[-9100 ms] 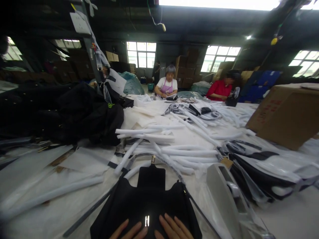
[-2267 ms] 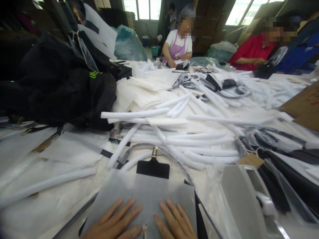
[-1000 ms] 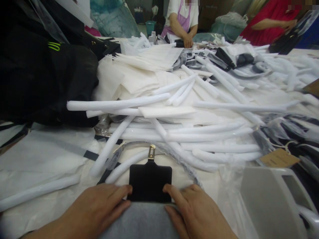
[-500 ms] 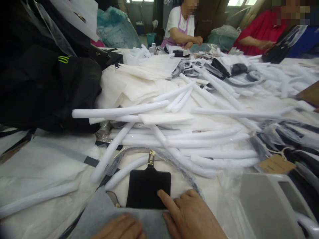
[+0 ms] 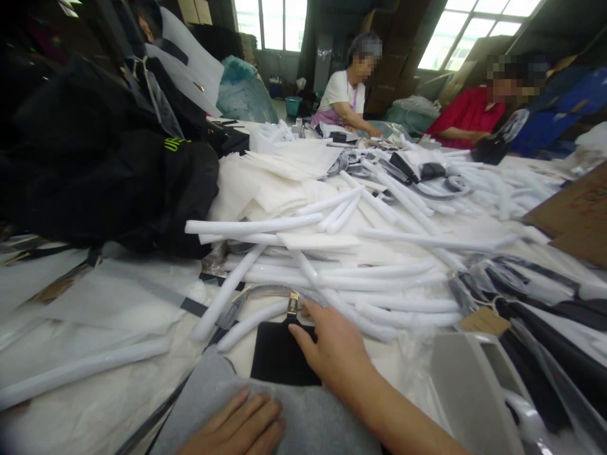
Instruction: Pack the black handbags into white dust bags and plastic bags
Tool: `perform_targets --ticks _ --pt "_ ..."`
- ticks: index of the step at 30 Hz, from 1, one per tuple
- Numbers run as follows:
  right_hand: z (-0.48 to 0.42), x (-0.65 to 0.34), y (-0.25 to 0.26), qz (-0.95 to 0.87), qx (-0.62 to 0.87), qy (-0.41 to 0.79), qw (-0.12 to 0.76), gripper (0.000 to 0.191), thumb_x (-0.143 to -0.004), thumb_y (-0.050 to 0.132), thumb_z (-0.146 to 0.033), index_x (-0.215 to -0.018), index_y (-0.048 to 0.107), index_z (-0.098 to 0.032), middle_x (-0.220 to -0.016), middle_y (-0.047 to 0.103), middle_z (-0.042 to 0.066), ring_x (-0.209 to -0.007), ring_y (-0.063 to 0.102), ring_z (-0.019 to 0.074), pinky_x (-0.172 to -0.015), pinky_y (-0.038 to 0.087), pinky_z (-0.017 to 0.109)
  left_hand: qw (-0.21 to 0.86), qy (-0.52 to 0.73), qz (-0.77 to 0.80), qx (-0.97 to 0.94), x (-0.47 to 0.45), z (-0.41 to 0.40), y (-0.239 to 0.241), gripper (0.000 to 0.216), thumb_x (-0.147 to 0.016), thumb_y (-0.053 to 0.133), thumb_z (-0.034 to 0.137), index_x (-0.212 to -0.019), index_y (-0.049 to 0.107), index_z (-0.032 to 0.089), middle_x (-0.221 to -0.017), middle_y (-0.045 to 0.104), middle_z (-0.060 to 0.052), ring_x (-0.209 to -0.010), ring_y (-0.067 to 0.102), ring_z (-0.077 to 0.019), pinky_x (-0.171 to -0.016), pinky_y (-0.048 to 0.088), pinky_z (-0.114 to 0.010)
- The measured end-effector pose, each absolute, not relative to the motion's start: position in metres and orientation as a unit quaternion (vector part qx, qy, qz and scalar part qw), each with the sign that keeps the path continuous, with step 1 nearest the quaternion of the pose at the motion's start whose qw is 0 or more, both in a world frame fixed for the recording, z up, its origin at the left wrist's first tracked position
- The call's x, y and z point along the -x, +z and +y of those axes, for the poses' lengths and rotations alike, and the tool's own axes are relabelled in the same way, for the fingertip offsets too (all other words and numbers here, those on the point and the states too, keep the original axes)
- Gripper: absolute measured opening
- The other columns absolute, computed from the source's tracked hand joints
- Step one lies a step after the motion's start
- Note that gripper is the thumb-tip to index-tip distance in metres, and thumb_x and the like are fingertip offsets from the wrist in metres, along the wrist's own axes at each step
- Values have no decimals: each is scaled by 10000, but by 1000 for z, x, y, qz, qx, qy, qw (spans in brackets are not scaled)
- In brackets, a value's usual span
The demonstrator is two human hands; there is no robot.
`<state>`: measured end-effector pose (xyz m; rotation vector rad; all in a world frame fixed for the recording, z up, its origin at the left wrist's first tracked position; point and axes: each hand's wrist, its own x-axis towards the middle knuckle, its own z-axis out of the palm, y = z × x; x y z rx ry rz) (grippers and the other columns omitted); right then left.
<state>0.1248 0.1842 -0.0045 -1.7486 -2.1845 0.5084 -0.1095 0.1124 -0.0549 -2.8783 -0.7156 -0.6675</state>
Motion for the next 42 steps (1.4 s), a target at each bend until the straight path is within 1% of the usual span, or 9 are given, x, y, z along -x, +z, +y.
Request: perform_targets --ticks 3,8,11,16,22,27,31,36,42 --pt "207 -112 -4 -686 644 305 145 354 -872 634 -388 -1193 652 -240 -940 750 35 -728 670 221 -670 503 352 47 -249 -250 934 108 108 -62 212 -1023 461 222 -1120 648 196 -1126 714 0 -1045 642 -154 -1093 395 -291" --pt "195 -105 13 -608 601 451 258 468 -783 712 -315 -1216 571 -206 -798 712 -26 -601 605 137 -588 457 258 13 -219 -248 943 109 104 -57 254 -1036 424 248 -1185 616 174 -1185 700 -30 -1079 633 -187 -1022 459 -311" --pt "157 -105 26 -646 584 394 294 618 -773 738 -210 -1331 476 -238 -797 704 -47 -672 632 141 -678 495 263 -65 -180 -259 947 112 103 -44 280 -1013 484 281 -1251 577 165 -1257 666 -68 -1159 600 -220 -1044 445 -356" --pt "90 -109 27 -808 458 256 269 267 -905 576 -84 -1072 685 -261 -973 729 18 -911 690 149 -807 543 238 -243 -163 -292 911 115 94 -26 827 -741 752 617 -1385 469 184 -1334 602 -96 -1261 516 -283 -1122 367 -425" --pt "50 -118 -5 -862 395 160 273 350 -977 485 -142 -1271 647 -238 -1162 728 84 -1048 701 192 -909 576 285 -223 -204 -303 904 116 84 -34 527 -756 760 578 -1077 621 184 -942 691 -24 -957 649 -227 -1141 320 -470" --pt "46 -117 -21 -859 398 191 259 312 -986 506 -200 -1244 680 -215 -1151 726 109 -1047 698 209 -901 584 310 -131 -230 -267 927 120 77 -35 469 -872 641 557 -1086 621 140 -931 704 -69 -903 674 -232 -1073 414 -492" --pt "45 -116 -24 -868 404 180 224 375 -983 431 -112 -1260 669 -196 -1190 707 124 -1086 674 225 -937 562 367 -44 -283 -231 930 124 70 -20 206 -979 551 298 -1066 624 126 -1002 725 -96 -894 691 -199 -915 541 -375" --pt "42 -116 -26 -867 417 189 198 399 -932 464 -68 -1254 673 -176 -1229 679 138 -1133 640 252 -965 537 399 -91 -220 -145 960 126 63 -1 234 -1011 454 141 -1207 583 138 -1024 725 -69 -959 681 -162 -877 554 -269" --pt "47 -116 -16 -837 425 268 216 364 -929 500 -100 -1212 694 -225 -1211 659 103 -1124 637 198 -967 528 325 -124 -159 -224 954 119 45 -7 296 -999 452 119 -1280 539 152 -1095 700 -85 -995 670 -175 -910 547 -308"
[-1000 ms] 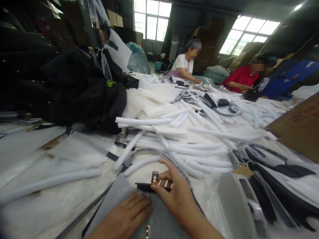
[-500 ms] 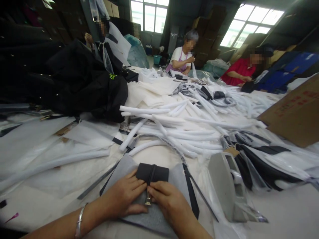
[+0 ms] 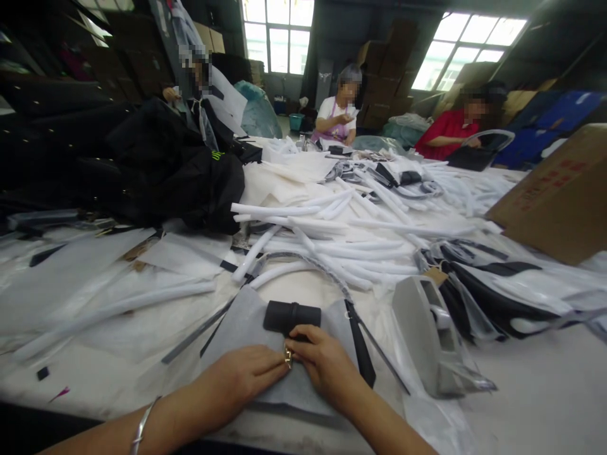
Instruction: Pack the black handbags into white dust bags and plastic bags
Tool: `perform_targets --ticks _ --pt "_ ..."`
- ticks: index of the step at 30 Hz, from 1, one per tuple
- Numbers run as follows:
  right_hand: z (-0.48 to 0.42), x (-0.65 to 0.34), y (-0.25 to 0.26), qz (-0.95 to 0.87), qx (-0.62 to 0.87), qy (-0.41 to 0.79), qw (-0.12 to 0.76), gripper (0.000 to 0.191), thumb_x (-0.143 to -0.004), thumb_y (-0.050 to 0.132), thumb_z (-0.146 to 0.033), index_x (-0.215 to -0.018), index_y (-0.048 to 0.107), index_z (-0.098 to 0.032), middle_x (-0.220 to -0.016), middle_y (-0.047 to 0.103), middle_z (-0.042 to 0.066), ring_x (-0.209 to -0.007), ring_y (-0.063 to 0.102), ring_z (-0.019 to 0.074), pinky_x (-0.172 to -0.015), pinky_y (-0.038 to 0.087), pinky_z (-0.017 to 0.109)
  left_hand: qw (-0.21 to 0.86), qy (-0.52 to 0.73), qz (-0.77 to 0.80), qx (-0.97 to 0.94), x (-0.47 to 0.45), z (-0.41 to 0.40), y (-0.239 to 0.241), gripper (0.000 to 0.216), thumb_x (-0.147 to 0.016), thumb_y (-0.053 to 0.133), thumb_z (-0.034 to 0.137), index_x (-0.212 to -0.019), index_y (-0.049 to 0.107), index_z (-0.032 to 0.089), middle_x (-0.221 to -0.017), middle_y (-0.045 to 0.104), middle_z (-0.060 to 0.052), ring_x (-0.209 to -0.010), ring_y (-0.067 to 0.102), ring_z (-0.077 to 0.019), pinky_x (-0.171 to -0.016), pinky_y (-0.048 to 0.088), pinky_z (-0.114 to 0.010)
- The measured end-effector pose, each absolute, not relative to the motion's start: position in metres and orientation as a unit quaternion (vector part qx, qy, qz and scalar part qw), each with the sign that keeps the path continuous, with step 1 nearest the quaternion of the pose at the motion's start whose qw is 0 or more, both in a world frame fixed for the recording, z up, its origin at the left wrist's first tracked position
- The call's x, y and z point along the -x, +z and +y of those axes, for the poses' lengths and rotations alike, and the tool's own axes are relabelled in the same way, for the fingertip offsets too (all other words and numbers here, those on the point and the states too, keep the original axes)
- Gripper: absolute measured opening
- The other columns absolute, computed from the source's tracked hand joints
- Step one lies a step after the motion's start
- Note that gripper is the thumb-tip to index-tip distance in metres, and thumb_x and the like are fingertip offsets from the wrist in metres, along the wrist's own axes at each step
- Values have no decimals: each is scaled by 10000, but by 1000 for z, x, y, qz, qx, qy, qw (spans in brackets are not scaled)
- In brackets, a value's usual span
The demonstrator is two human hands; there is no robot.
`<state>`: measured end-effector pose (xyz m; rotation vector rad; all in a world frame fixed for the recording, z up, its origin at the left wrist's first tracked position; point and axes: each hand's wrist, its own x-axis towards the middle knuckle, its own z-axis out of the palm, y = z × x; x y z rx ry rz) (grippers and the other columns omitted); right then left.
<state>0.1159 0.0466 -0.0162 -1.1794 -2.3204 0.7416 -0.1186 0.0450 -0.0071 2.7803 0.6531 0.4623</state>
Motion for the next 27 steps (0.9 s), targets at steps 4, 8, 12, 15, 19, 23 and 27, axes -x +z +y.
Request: perform_targets --ticks 4,8,12,15,19,23,27 --pt "47 -117 -18 -836 429 259 222 287 -967 536 -175 -1197 694 -239 -1200 651 93 -1105 637 182 -945 532 303 109 146 268 -946 111 34 -11 314 -972 458 82 -1269 536 145 -1087 693 -85 -937 664 -184 -882 556 -337" --pt "45 -116 -24 -864 422 196 192 268 -972 539 -177 -1181 701 -222 -1176 671 93 -1048 662 176 -898 546 284 79 162 293 -939 105 28 -20 298 -994 447 113 -1274 543 145 -1135 666 -99 -992 642 -207 -870 559 -357" --pt "52 -112 -18 -894 396 153 142 231 -961 554 -167 -1111 721 -219 -1122 686 79 -1005 648 202 -854 537 319 57 159 287 -943 106 26 -27 310 -991 475 125 -1293 540 140 -1132 654 -98 -994 627 -211 -884 555 -375" --pt "63 -109 -8 -925 344 133 88 184 -952 557 -138 -988 727 -196 -1007 690 55 -908 624 179 -812 506 297 63 163 281 -944 109 25 -29 365 -994 472 133 -1357 498 161 -1118 651 -81 -984 615 -203 -893 554 -368" --pt "69 -102 2 -939 319 120 39 164 -950 551 -143 -879 692 -187 -920 656 41 -840 583 167 -753 462 275 67 167 287 -941 111 23 -32 380 -1002 447 120 -1377 485 165 -1126 643 -80 -1013 603 -210 -908 549 -370" --pt "58 -90 8 -914 389 106 34 116 -927 557 -152 -868 657 -164 -926 637 71 -853 578 197 -727 446 299 86 169 303 -934 111 21 -32 334 -1024 425 151 -1338 526 201 -1119 641 -64 -1011 609 -194 -897 553 -348" --pt "43 -90 14 -877 467 100 47 136 -951 528 -194 -919 654 -156 -896 656 71 -826 627 198 -719 483 311 87 170 309 -932 112 21 -33 347 -987 515 140 -1331 530 187 -1144 635 -77 -1036 605 -213 -913 555 -370"
